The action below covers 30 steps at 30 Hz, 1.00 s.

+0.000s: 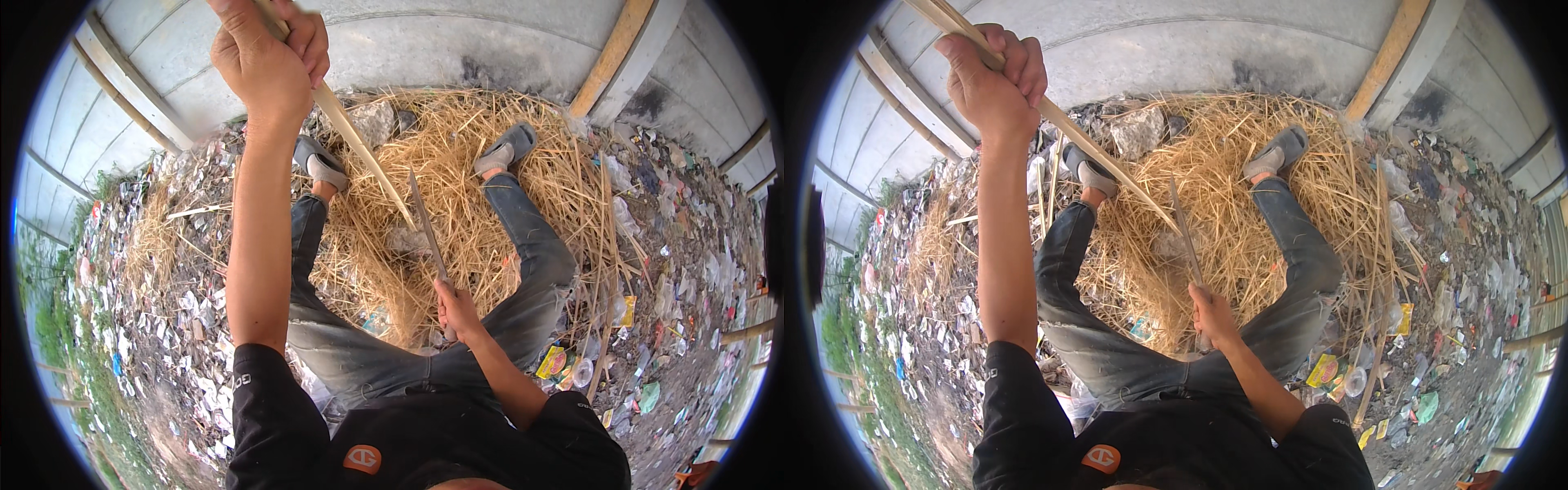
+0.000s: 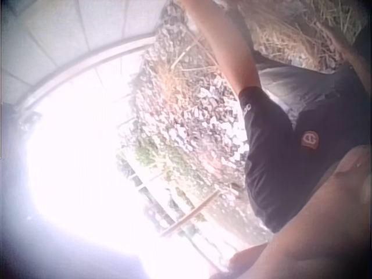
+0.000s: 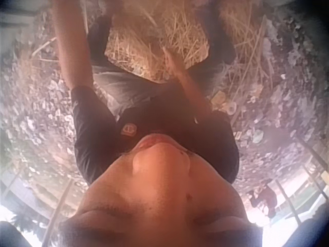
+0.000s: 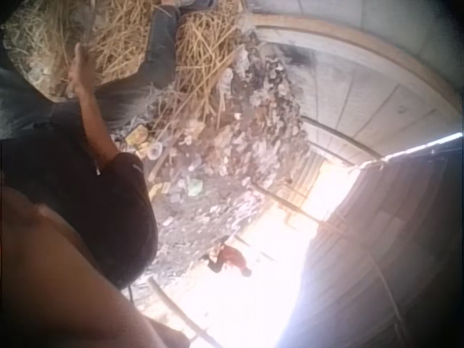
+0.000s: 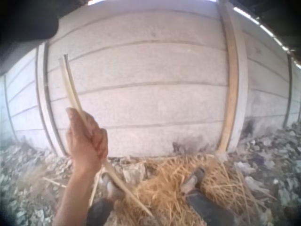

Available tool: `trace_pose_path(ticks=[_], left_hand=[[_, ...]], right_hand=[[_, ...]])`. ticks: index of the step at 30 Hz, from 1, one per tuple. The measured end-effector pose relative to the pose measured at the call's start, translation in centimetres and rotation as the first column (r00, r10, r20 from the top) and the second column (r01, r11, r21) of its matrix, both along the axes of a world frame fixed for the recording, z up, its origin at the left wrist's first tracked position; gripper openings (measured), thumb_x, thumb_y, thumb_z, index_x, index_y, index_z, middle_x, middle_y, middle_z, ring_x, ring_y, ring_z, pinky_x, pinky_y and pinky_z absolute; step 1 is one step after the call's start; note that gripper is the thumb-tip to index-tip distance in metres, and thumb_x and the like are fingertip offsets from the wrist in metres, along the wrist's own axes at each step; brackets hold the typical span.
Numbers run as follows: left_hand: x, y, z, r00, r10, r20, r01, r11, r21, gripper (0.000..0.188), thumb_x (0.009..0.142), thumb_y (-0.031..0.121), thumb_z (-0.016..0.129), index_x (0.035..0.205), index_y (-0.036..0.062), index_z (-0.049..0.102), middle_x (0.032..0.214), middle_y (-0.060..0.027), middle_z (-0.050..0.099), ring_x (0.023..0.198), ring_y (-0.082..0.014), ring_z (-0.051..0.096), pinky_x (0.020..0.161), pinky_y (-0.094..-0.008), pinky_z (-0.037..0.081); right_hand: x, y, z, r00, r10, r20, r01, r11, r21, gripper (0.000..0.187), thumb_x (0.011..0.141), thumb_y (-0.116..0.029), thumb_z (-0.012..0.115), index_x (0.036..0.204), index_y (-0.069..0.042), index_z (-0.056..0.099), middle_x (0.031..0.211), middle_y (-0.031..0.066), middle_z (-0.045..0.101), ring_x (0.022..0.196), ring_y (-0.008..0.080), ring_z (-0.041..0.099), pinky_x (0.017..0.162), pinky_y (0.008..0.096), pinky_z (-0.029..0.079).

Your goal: The person sits on a pile of straw and uses a knife to sharpen a long bamboo stick. They repeatedly scrape the blade along the stick to remove the outer layer and create a point. Later, they switch to a utility knife to continue refining the bamboo stick.

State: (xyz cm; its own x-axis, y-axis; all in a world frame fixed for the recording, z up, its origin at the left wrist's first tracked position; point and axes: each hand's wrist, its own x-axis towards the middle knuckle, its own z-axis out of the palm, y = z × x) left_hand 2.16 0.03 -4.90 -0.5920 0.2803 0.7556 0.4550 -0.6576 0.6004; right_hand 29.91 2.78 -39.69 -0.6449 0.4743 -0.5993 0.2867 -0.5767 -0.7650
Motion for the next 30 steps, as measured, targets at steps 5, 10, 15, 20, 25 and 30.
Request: trace_pose_path(ticks=[5,10,15,20,25,30], left_hand=[[0.3,0.5,-0.1,0.988,-0.154,-0.031,0.154,0.988,0.004,0.060,0.104,0.063,0.035,0.085,0.0075,0.048,0.054,0.0010,0.027,0.043,-0.0092,0.024,0.037,-0.0248,0.021],[-0.3,0.7,0.0,0.977,-0.212,0.023,0.212,0.976,-0.047,0.056,0.105,0.060,0.037,0.083,0.0087,0.044,0.056,0.0022,0.026,0.047,-0.0087,0.021,0.040,-0.0260,0.017],[-1.5,-0.6,-0.4,0.981,-0.174,0.088,0.175,0.984,-0.010,0.056,0.104,0.061,0.039,0.079,0.0110,0.041,0.055,0.0028,0.025,0.045,-0.0092,0.020,0.040,-0.0271,0.015],[-1.4,-1.4,-0.1,0.993,-0.103,0.065,0.108,0.992,-0.072,0.062,0.098,0.072,0.041,0.076,0.0143,0.035,0.054,0.0042,0.022,0.045,-0.0095,0.017,0.042,-0.0279,0.015],[-3.2,-1.4,-3.3,0.963,-0.219,0.160,0.219,0.976,0.017,0.064,0.098,0.072,0.038,0.077,0.0117,0.036,0.054,0.0030,0.019,0.044,-0.0088,0.016,0.040,-0.0278,0.013],[-2.8,-1.1,-1.8,0.978,-0.059,0.202,0.063,0.998,-0.012,0.062,0.101,0.068,0.039,0.076,0.0113,0.036,0.055,0.0030,0.020,0.045,-0.0088,0.017,0.041,-0.0280,0.013]], right_hand=[[0.6,-1.8,-1.3,0.996,-0.013,0.088,0.018,0.998,-0.062,0.055,0.097,-0.049,0.065,0.063,-0.010,0.048,0.055,0.0004,0.044,0.043,0.0106,0.042,0.042,0.0292,0.036],[-1.3,2.0,2.7,0.997,0.034,-0.065,-0.024,0.990,0.139,0.056,0.100,-0.059,0.053,0.073,-0.010,0.048,0.056,-0.0016,0.044,0.044,0.0068,0.042,0.042,0.0260,0.037],[-3.4,4.5,13.6,0.799,-0.055,-0.599,0.320,0.882,0.345,0.059,0.103,-0.060,0.043,0.079,-0.007,0.046,0.055,-0.0017,0.042,0.044,0.0087,0.041,0.041,0.0263,0.035],[-0.8,-1.5,-4.1,0.949,-0.033,-0.313,0.131,0.947,0.295,0.052,0.102,-0.056,0.052,0.080,-0.010,0.047,0.056,-0.0009,0.044,0.045,0.0100,0.043,0.042,0.0289,0.034],[1.7,-0.6,-6.8,0.953,-0.191,0.234,0.236,0.954,-0.185,0.058,0.098,-0.062,0.053,0.075,-0.008,0.051,0.054,0.0010,0.043,0.042,0.0122,0.043,0.041,0.0327,0.039],[-1.9,5.2,7.5,0.953,-0.164,-0.256,0.219,0.955,0.201,0.060,0.098,-0.063,0.052,0.078,-0.007,0.048,0.056,-0.0011,0.041,0.044,0.0084,0.039,0.042,0.0250,0.033]])
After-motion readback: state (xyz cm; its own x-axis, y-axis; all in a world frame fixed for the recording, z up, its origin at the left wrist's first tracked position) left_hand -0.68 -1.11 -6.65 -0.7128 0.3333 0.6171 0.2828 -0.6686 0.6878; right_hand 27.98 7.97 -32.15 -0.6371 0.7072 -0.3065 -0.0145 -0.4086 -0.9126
